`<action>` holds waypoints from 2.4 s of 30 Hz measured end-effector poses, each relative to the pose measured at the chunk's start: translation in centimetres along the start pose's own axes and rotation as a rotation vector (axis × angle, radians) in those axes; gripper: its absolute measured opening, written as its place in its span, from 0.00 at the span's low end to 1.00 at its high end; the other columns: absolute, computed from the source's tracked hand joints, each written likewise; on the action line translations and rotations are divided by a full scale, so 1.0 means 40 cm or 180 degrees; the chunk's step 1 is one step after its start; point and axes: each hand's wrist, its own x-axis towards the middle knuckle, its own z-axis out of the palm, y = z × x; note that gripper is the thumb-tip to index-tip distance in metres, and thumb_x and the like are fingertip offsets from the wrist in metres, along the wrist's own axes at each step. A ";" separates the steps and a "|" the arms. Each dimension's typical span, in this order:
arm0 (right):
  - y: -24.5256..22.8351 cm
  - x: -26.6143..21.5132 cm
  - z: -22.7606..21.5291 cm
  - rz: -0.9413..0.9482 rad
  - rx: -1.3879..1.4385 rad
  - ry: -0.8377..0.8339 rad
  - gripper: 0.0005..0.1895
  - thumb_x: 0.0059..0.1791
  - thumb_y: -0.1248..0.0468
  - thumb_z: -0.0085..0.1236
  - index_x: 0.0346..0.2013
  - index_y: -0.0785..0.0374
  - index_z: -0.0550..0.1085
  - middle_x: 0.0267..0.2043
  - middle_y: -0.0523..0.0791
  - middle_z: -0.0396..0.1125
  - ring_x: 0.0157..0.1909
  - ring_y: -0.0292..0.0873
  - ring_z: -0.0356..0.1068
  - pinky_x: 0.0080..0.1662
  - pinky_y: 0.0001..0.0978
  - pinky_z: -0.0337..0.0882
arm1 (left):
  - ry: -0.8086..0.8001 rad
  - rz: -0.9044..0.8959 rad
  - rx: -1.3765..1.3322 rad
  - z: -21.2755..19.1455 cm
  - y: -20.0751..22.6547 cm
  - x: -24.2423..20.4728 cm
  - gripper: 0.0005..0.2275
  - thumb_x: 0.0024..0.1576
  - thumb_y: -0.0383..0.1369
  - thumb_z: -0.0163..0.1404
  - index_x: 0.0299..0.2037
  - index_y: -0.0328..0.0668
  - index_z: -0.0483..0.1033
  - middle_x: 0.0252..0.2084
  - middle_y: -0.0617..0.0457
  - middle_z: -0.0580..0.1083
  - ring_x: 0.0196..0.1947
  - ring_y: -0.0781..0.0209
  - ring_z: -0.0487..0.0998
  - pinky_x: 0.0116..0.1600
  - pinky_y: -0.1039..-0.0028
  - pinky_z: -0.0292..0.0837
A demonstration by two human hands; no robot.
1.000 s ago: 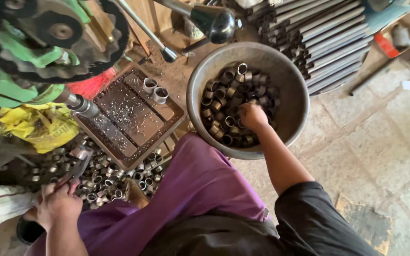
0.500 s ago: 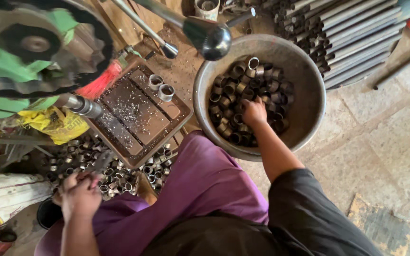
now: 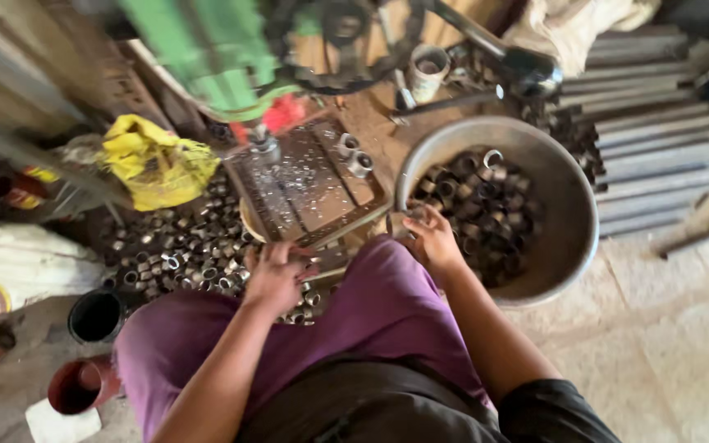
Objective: The person operates a drill press to drill holes into small metal cylindrical parts. They pick up parts from a large metal basin, place them under the drill bit, lower the drill to process them, and then place the finished parts into a tray on the machine table.
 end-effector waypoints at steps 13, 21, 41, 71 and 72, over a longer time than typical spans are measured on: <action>0.111 0.034 0.175 -0.0940 -0.1942 -0.0493 0.21 0.50 0.63 0.67 0.55 0.70 0.75 0.47 0.46 0.76 0.49 0.39 0.74 0.50 0.26 0.74 | 0.0579 -0.0083 -0.0886 -0.063 -0.050 -0.055 0.10 0.52 0.31 0.54 0.40 0.60 0.85 0.49 0.60 0.76 0.54 0.56 0.75 0.60 0.59 0.69; -0.150 -0.087 0.301 -0.2268 -0.3589 0.0232 0.17 0.50 0.66 0.64 0.53 0.64 0.75 0.41 0.44 0.77 0.35 0.32 0.76 0.35 0.24 0.74 | -0.0310 -0.1069 -0.0229 -0.051 -0.179 0.002 0.12 0.58 0.38 0.53 0.49 0.49 0.74 0.46 0.52 0.75 0.46 0.54 0.78 0.52 0.62 0.74; -0.571 -0.111 0.327 -0.2511 -0.5147 0.0586 0.20 0.55 0.59 0.64 0.61 0.59 0.77 0.42 0.45 0.76 0.38 0.37 0.74 0.39 0.28 0.70 | 0.0299 -0.1204 -0.0020 0.043 -0.282 0.123 0.21 0.60 0.56 0.44 0.56 0.60 0.77 0.51 0.54 0.75 0.50 0.53 0.77 0.55 0.59 0.70; -0.405 0.102 0.204 -0.2056 -0.2873 0.0356 0.19 0.58 0.58 0.58 0.28 0.66 0.70 0.19 0.38 0.63 0.20 0.31 0.62 0.24 0.25 0.61 | 0.0369 -0.1330 0.0105 0.079 -0.286 0.110 0.22 0.59 0.56 0.48 0.58 0.61 0.75 0.47 0.52 0.78 0.49 0.52 0.79 0.54 0.54 0.70; -0.400 0.110 0.199 -0.2088 -0.2776 0.0262 0.18 0.59 0.58 0.57 0.29 0.66 0.70 0.19 0.38 0.63 0.20 0.30 0.62 0.25 0.24 0.61 | 0.0313 -0.1338 0.0118 0.075 -0.284 0.113 0.22 0.59 0.57 0.47 0.59 0.62 0.75 0.47 0.52 0.78 0.49 0.52 0.79 0.54 0.54 0.70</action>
